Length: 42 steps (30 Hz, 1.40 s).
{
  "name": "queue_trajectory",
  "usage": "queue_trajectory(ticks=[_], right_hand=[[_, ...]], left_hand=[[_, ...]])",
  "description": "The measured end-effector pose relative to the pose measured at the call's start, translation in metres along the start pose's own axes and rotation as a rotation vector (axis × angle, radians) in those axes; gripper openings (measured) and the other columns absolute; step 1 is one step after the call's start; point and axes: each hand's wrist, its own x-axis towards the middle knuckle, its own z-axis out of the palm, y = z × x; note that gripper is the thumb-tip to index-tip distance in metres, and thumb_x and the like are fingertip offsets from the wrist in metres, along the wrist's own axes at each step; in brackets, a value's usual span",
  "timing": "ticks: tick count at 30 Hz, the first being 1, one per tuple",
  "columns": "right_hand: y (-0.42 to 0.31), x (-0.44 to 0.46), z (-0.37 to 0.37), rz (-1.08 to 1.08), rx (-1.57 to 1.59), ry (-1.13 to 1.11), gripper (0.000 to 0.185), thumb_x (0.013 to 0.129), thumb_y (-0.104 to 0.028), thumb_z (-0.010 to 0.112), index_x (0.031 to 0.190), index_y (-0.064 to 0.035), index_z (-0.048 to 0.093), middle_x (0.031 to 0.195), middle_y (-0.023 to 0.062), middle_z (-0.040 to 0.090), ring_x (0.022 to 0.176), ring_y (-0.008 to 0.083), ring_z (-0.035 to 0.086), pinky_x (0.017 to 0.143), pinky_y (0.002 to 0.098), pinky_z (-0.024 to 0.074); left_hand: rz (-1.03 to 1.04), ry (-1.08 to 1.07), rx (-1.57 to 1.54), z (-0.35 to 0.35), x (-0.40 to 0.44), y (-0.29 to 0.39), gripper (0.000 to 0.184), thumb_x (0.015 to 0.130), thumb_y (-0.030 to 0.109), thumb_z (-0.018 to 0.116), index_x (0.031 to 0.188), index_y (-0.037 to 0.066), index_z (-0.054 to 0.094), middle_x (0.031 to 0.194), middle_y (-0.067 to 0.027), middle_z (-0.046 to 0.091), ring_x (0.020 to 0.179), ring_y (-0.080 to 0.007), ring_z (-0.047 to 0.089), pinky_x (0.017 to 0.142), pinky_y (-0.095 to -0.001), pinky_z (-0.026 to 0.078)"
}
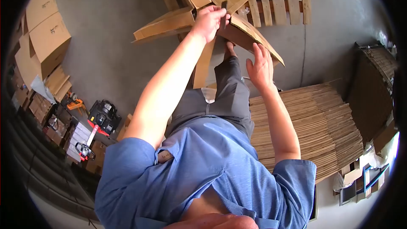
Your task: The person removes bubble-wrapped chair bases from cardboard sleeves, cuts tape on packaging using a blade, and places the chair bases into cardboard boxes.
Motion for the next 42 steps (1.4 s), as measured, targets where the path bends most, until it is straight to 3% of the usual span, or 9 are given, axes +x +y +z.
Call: queue_trajectory(ticks=[4,9,14,19,22,24,27,35,42], right_hand=[[0.018,0.0,-0.014,-0.005,0.129,-0.042,0.051,0.079,-0.01,0.069,0.128,-0.0002,0.055,0.127,0.02,0.058,0.117,0.0388,0.056,0.102,0.0443,0.0453],[0.008,-0.013,0.003,-0.006,0.12,-0.103,0.038,0.079,-0.011,0.069,0.115,-0.0004,0.063,0.125,0.0192,0.059,0.116,0.0377,0.057,0.101,0.0434,0.046],[-0.029,-0.01,-0.004,0.239,0.556,-0.248,0.037,0.087,-0.025,0.071,0.112,0.0025,0.065,0.104,0.0197,0.068,0.088,0.0341,0.069,0.083,0.0411,0.0547],[-0.067,-0.027,-0.015,0.396,1.152,-0.159,0.032,0.097,-0.024,0.064,0.115,0.0031,0.062,0.088,0.0056,0.068,0.081,0.0115,0.065,0.069,0.0266,0.0528],[-0.074,-0.049,-0.016,0.377,1.229,-0.157,0.024,0.097,-0.02,0.064,0.109,0.0016,0.064,0.085,0.0042,0.067,0.074,0.0096,0.062,0.065,0.0253,0.0511],[-0.077,-0.063,-0.014,0.423,1.184,-0.129,0.016,0.098,-0.016,0.061,0.097,0.0001,0.063,0.075,0.0012,0.063,0.063,0.0075,0.056,0.057,0.0234,0.0464],[-0.076,-0.083,-0.022,0.404,1.128,-0.195,0.015,0.098,-0.016,0.061,0.091,-0.0028,0.062,0.076,0.0007,0.063,0.066,0.0087,0.059,0.059,0.0239,0.0496],[-0.036,-0.07,-0.054,0.348,1.094,-0.262,0.017,0.099,-0.014,0.056,0.09,0.001,0.057,0.071,0.0056,0.061,0.062,0.0114,0.059,0.053,0.0267,0.0473],[0.048,-0.047,-0.125,0.304,1.025,-0.333,0.017,0.098,-0.014,0.056,0.092,0.0024,0.057,0.071,0.0058,0.062,0.058,0.0108,0.058,0.052,0.0264,0.0474]], left_hand=[[0.033,0.098,-0.149,0.001,0.001,0.016,0.014,0.095,0.012,0.062,0.102,0.0,0.059,0.091,-0.0116,0.067,0.081,-0.0207,0.067,0.073,-0.0361,0.056],[0.086,0.001,-0.074,-0.012,-0.006,0.045,0.019,0.098,0.014,0.057,0.106,-0.002,0.062,0.108,-0.0181,0.069,0.1,-0.0264,0.069,0.088,-0.0404,0.056],[0.046,-0.007,0.242,-0.005,-0.044,0.019,0.013,0.095,0.012,0.062,0.104,0.003,0.066,0.106,-0.0085,0.071,0.098,-0.017,0.068,0.087,-0.0326,0.053],[-0.047,-0.079,0.169,0.008,-0.112,-0.027,0.012,0.092,0.009,0.065,0.103,0.004,0.068,0.101,-0.005,0.072,0.091,-0.014,0.066,0.083,-0.0295,0.052],[-0.121,-0.102,-0.007,0.005,-0.15,-0.06,0.011,0.093,0.009,0.065,0.103,0.005,0.067,0.103,-0.0054,0.071,0.091,-0.0155,0.066,0.081,-0.0308,0.052],[-0.172,-0.097,-0.082,0.004,-0.166,-0.074,0.009,0.094,0.01,0.064,0.103,0.007,0.065,0.102,-0.0059,0.071,0.091,-0.0162,0.067,0.079,-0.0317,0.054],[-0.179,-0.099,-0.086,0.007,-0.184,-0.087,0.007,0.093,0.009,0.065,0.1,0.008,0.065,0.097,-0.0041,0.07,0.089,-0.0152,0.066,0.078,-0.0299,0.053],[-0.144,-0.049,0.006,0.072,-0.188,-0.088,0.006,0.093,0.011,0.065,0.096,0.006,0.063,0.088,-0.0058,0.066,0.078,-0.0195,0.064,0.068,-0.0378,0.055],[-0.066,-0.004,-0.021,0.166,-0.153,-0.12,0.007,0.093,0.012,0.065,0.092,0.005,0.062,0.086,-0.0062,0.066,0.076,-0.0193,0.065,0.068,-0.0363,0.055]])
